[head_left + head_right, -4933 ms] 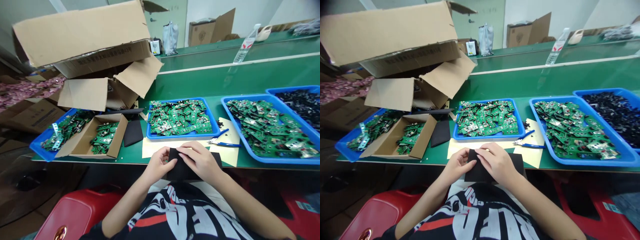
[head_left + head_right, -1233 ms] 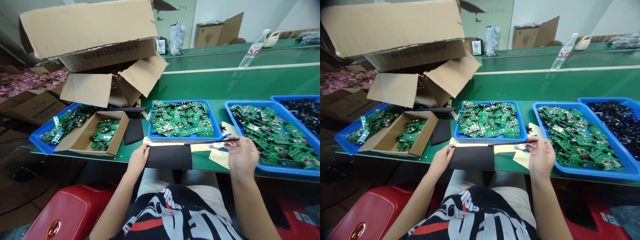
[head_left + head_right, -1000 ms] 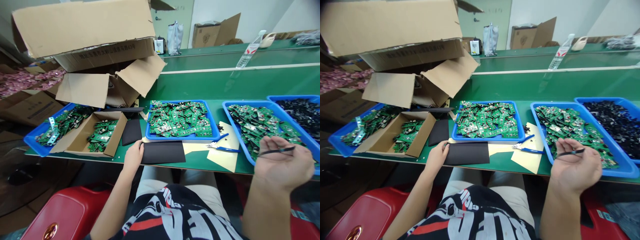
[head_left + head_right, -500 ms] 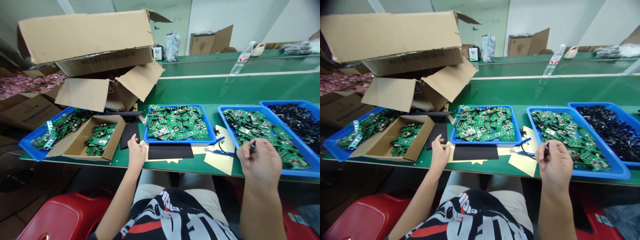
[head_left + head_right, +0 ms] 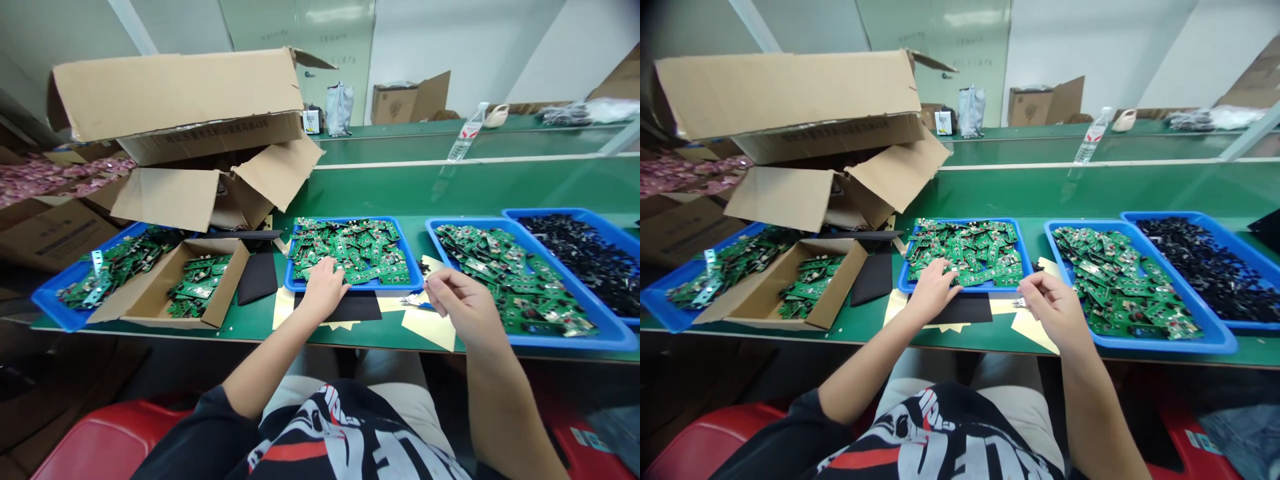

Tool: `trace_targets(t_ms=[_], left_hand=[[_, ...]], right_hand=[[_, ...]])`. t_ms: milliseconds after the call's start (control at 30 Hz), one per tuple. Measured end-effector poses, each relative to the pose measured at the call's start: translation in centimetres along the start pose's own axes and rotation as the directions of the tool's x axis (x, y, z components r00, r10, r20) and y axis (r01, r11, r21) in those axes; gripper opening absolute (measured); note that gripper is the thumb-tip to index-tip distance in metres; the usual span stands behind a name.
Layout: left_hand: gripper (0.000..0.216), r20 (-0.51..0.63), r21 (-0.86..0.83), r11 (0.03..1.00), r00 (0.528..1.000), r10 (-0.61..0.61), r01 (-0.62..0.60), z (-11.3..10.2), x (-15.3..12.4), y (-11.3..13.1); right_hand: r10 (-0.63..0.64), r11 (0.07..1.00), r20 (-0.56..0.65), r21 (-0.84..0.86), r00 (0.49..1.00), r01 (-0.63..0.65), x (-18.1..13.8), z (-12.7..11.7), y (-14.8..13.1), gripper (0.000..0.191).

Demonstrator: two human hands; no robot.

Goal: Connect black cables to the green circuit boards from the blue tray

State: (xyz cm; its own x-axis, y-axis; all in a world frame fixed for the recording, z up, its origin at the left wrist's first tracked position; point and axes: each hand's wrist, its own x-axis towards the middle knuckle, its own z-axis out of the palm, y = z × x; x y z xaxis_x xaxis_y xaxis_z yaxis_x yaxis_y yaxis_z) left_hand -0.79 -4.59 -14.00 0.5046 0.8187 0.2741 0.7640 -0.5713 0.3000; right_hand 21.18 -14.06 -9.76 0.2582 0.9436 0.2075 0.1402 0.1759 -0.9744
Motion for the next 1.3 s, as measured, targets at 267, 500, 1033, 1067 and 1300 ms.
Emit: trace_targets(t_ms=[267,500,1033,1067,1300], left_hand=[[0.018,0.119,-0.126,0.992,0.993,0.017,-0.002,-0.8,1.0,-0.5],[0.017,0.129,-0.403,0.915,0.992,0.014,0.039,-1.9,1.7,-0.8],[0.031,-0.079,-0.989,-0.099,0.949,-0.306,-0.114,-10.7,8.7,3.5],[0.029,-0.041,-0.978,-0.184,0.949,-0.312,-0.102,-10.6,9.0,3.8],[0.015,0.079,-0.907,-0.421,0.981,-0.18,-0.004,-10.0,9.9,5.1]], right_hand=[[-0.089,0.981,0.151,-0.157,0.984,0.113,3.5,0.7,-3.0,0.02],[-0.271,0.926,0.187,-0.217,0.944,0.308,6.9,3.6,-5.7,0.016],[-0.579,0.804,-0.002,-0.168,0.815,0.571,9.7,5.3,-6.8,0.022],[-0.586,0.796,0.005,-0.183,0.81,0.577,9.7,5.2,-6.8,0.026],[-0.614,0.776,-0.022,-0.197,0.789,0.599,9.5,4.8,-6.3,0.04]])
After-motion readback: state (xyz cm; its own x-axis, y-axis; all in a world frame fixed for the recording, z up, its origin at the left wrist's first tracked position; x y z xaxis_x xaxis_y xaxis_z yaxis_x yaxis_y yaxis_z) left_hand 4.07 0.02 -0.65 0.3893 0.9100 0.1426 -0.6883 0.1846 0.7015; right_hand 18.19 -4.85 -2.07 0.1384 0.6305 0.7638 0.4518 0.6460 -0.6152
